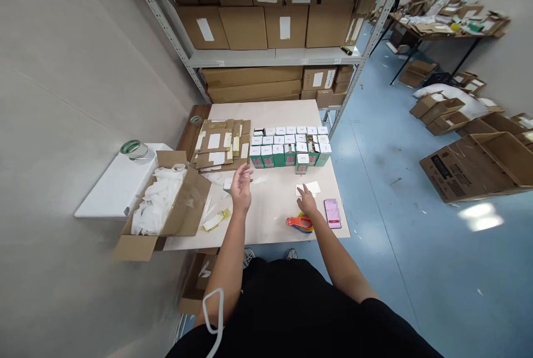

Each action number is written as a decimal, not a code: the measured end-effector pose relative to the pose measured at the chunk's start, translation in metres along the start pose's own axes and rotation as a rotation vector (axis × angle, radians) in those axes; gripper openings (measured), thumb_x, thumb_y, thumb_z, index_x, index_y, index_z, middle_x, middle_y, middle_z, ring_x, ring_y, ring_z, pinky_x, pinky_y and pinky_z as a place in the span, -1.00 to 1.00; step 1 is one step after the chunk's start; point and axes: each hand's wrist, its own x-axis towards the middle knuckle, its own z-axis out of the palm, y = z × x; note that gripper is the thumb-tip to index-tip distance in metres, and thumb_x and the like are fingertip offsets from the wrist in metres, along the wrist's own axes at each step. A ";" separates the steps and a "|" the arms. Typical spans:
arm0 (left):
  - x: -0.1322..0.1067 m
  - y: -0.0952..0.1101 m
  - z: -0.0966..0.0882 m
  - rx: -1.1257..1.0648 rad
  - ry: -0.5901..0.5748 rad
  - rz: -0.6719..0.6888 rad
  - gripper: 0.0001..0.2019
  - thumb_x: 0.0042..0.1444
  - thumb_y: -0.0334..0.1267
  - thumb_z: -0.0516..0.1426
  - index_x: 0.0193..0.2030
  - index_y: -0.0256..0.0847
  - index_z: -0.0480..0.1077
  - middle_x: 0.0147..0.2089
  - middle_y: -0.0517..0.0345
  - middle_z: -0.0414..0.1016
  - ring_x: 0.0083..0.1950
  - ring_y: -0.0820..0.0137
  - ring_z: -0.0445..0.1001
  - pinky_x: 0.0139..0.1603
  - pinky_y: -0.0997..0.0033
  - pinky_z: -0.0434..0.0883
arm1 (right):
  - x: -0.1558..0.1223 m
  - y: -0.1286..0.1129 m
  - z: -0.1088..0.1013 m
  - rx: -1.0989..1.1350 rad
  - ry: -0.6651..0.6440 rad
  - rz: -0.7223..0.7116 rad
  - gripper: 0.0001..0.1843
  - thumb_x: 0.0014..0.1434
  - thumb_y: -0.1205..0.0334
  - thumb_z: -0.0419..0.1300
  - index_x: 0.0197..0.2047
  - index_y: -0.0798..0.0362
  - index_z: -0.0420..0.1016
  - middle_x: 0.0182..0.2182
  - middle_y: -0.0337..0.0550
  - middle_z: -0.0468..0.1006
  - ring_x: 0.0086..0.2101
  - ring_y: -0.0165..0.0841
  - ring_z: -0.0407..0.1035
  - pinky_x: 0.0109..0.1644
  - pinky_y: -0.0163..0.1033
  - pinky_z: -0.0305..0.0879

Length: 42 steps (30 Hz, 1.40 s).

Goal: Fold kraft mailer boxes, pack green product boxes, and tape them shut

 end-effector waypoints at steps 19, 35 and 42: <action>0.087 -0.051 -0.152 0.164 0.168 -0.124 -0.51 0.35 0.12 0.15 0.26 -0.09 0.50 0.32 -0.08 0.50 0.35 0.10 0.45 0.33 0.10 0.40 | 0.082 -0.217 0.023 0.220 0.230 -0.490 -0.34 0.36 0.26 0.05 0.51 -0.07 0.23 0.50 -0.01 0.14 0.44 -0.08 0.09 0.42 0.16 0.26; 0.307 -0.217 -0.276 0.150 0.034 -0.334 -0.66 0.36 -0.19 0.09 0.18 -0.19 0.50 0.26 -0.07 0.55 0.28 0.26 0.50 0.32 0.24 0.40 | 0.225 -0.381 0.105 0.053 0.078 -0.444 -0.26 0.28 0.34 0.09 0.52 0.03 0.19 0.50 0.05 0.16 0.44 -0.06 0.08 0.48 0.15 0.14; 0.335 -0.261 -0.275 0.283 -0.013 -0.499 -0.68 0.32 -0.27 0.10 0.15 -0.19 0.52 0.23 -0.08 0.58 0.26 0.25 0.52 0.33 0.23 0.38 | 0.273 -0.401 0.135 -0.024 -0.026 -0.312 -0.22 0.25 0.34 0.12 0.53 -0.02 0.18 0.51 -0.02 0.13 0.42 -0.04 0.12 0.45 0.10 0.20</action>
